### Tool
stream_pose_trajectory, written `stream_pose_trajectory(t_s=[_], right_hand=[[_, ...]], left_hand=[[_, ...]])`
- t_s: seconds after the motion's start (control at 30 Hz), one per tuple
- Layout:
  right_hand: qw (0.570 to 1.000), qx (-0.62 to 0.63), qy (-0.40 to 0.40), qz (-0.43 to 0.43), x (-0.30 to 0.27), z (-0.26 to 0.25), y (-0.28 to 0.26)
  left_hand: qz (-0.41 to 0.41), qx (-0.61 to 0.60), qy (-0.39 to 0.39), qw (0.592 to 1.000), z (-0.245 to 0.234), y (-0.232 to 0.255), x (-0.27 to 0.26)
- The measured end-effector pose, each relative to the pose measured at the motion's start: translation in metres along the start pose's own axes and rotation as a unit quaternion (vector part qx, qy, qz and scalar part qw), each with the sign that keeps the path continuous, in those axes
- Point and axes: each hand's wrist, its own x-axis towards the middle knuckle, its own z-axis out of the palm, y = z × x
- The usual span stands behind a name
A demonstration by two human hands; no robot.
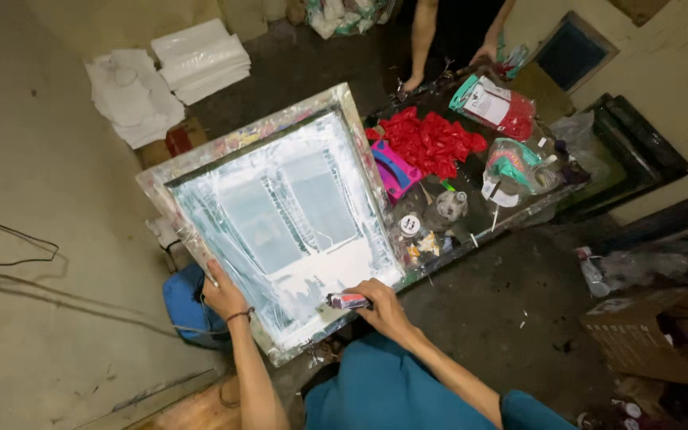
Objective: The person uses a squeegee to spread white ink across a screen printing frame held over a workbench. They repeatedly pull the ink from the top to the bottom of the screen to ensure even coverage.
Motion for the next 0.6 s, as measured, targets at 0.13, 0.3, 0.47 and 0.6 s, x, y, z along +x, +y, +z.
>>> stream_pose_trajectory(t_s=[0.13,0.3,0.47,0.6], right_hand=[[1.0,-0.01,0.0,0.011,0.004,-0.002,0.001],[1.0,-0.017,-0.009,0.022,0.006,-0.006,-0.005],[0.999,0.028,0.036,0.013,0.01,-0.005,0.009],[0.999,0.018,0.034,0.001,0.009,-0.015,0.02]], left_hand=[[-0.002,0.009,0.003,1.0,0.001,0.0,0.002],[-0.008,0.013,-0.003,1.0,0.001,-0.001,0.002],[0.003,-0.039,-0.019,0.999,0.013,-0.011,0.011],[-0.003,-0.068,-0.006,0.998,0.012,-0.02,0.012]])
